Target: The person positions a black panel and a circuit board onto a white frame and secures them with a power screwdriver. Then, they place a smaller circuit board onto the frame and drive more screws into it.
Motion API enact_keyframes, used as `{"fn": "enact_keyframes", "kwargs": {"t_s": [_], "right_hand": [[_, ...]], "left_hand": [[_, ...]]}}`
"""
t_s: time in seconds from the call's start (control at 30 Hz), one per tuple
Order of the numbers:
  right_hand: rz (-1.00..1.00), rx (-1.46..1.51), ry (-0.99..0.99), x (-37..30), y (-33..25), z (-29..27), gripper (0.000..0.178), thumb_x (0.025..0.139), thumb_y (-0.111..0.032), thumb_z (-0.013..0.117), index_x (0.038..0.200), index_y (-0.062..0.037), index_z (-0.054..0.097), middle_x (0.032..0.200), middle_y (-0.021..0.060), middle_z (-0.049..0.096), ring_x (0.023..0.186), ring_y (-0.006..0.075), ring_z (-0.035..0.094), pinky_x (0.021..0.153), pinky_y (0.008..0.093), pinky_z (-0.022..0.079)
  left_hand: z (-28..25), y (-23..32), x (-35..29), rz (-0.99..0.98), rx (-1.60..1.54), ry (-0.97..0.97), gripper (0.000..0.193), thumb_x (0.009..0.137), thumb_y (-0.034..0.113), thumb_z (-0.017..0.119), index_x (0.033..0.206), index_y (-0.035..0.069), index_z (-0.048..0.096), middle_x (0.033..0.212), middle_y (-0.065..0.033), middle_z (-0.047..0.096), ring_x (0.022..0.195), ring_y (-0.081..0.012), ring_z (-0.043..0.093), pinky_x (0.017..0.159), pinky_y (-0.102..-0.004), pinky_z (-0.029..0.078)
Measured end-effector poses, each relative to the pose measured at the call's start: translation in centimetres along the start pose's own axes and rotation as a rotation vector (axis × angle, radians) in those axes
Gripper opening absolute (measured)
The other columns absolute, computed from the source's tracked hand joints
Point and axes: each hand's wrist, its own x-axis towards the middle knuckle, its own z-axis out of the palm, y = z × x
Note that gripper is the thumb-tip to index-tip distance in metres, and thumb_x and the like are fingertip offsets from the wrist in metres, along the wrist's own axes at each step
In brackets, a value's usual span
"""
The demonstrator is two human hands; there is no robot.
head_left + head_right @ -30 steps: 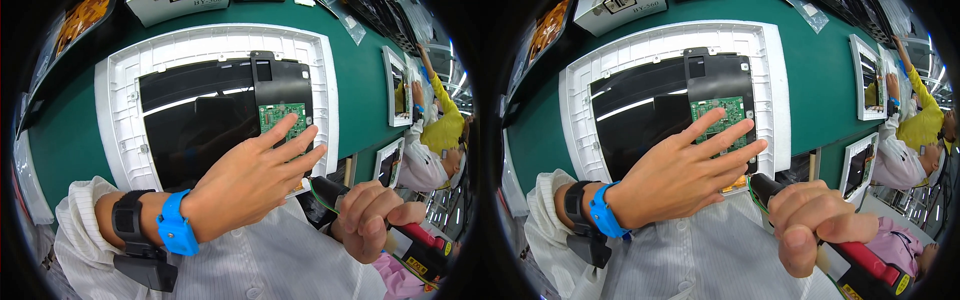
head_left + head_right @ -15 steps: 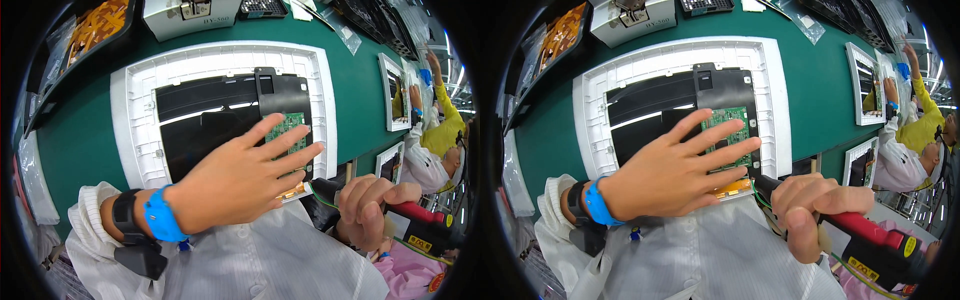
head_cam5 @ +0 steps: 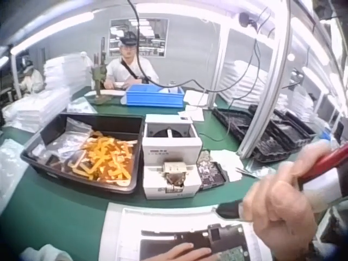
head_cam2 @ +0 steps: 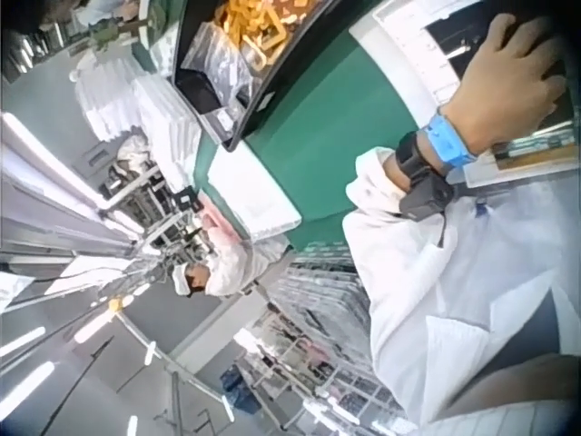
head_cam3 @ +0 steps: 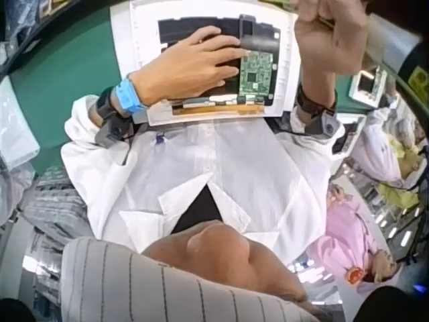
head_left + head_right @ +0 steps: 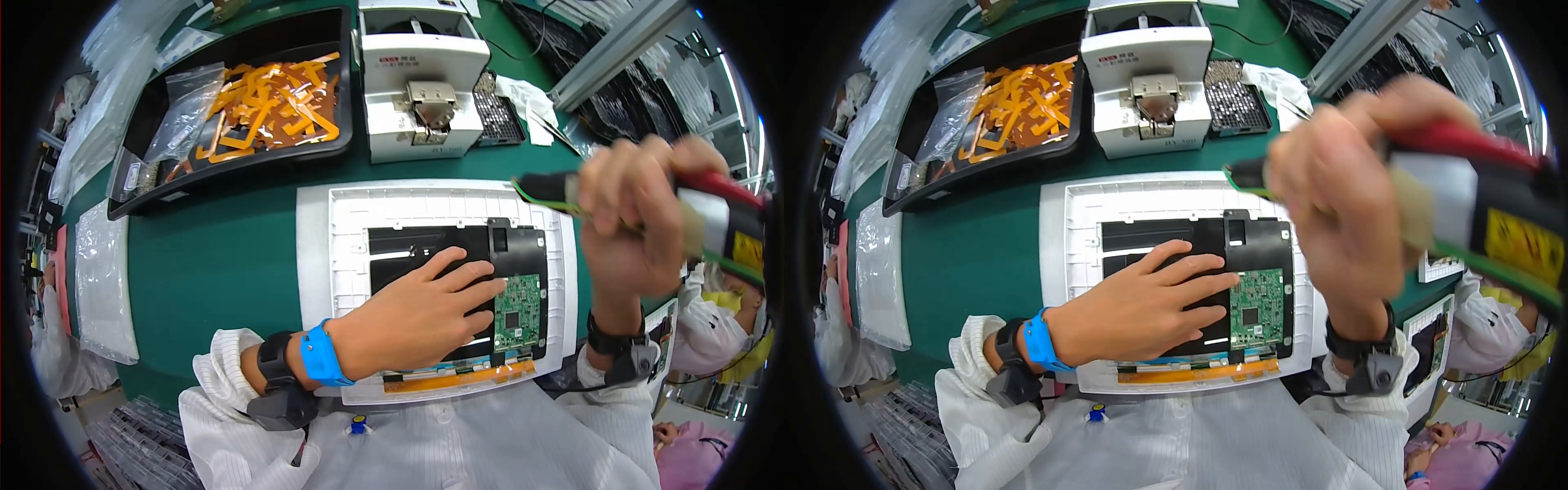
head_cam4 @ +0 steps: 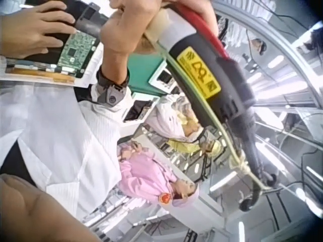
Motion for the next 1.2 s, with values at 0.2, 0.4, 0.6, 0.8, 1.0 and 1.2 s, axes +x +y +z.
{"fn": "enact_keyframes", "kwargs": {"t_s": [0.2, 0.4, 0.6, 0.8, 1.0, 1.2], "right_hand": [[-0.078, 0.066, 0.021, 4.2, 5.9, 3.3, 0.023, 0.094, 0.004, 0.053, 0.116, -0.0013, 0.045, 0.067, 0.0064, 0.049, 0.049, 0.0148, 0.049, 0.053, 0.0351, 0.046], [-0.02, 0.076, 0.114, 5.3, 8.6, 4.6, 0.02, 0.087, 0.011, 0.064, 0.098, -0.0026, 0.052, 0.068, 0.0057, 0.057, 0.048, 0.0145, 0.053, 0.05, 0.0348, 0.047], [0.29, 0.021, 0.228, 5.2, 5.9, 7.0, 0.019, 0.087, 0.009, 0.06, 0.093, -0.0045, 0.047, 0.062, -0.0001, 0.05, 0.041, 0.0101, 0.048, 0.039, 0.0267, 0.039], [0.367, 0.124, 0.006, -0.1, -0.2, 2.4, 0.004, 0.1, -0.01, 0.047, 0.098, -0.0069, 0.05, 0.065, -0.0029, 0.037, 0.053, 0.0102, 0.045, 0.059, 0.0321, 0.042], [0.369, 0.049, 0.04, -5.7, -8.6, -0.1, 0.019, 0.096, -0.005, 0.048, 0.112, -0.0068, 0.039, 0.074, -0.0005, 0.046, 0.055, 0.0081, 0.049, 0.06, 0.0255, 0.047], [0.389, -0.083, 0.12, -9.6, -11.4, -1.1, 0.027, 0.096, -0.004, 0.059, 0.115, -0.008, 0.041, 0.07, 0.0009, 0.052, 0.051, 0.0094, 0.053, 0.052, 0.0217, 0.048]], "left_hand": [[-2.1, -0.7, -0.6, -0.067, 0.072, 0.025, 0.03, 0.088, 0.025, 0.074, 0.112, 0.007, 0.073, 0.141, -0.0124, 0.058, 0.138, -0.03, 0.047, 0.117, -0.0462, 0.034], [-3.2, -1.0, -0.8, -0.128, 0.113, 0.025, 0.029, 0.087, 0.021, 0.073, 0.111, 0.005, 0.074, 0.131, -0.0123, 0.063, 0.132, -0.03, 0.052, 0.114, -0.045, 0.038], [-4.5, -0.6, -0.9, -0.168, 0.077, -0.05, 0.025, 0.087, 0.018, 0.073, 0.106, 0.002, 0.075, 0.117, -0.0111, 0.067, 0.122, -0.0287, 0.057, 0.111, -0.0423, 0.041], [-4.0, 2.6, -1.2, -0.095, -0.069, -0.16, 0.016, 0.08, 0.012, 0.07, 0.093, 0.002, 0.072, 0.089, -0.0056, 0.062, 0.09, -0.0223, 0.06, 0.087, -0.0338, 0.046], [0.7, 6.6, -1.0, -0.041, 0.006, -0.176, 0.011, 0.083, 0.011, 0.071, 0.089, 0.002, 0.069, 0.082, -0.0037, 0.058, 0.08, -0.0165, 0.056, 0.074, -0.0289, 0.044], [2.2, 7.1, 0.0, -0.064, 0.165, -0.172, 0.013, 0.08, 0.011, 0.073, 0.086, 0.001, 0.067, 0.078, -0.003, 0.056, 0.076, -0.0155, 0.053, 0.067, -0.0293, 0.043]]}}
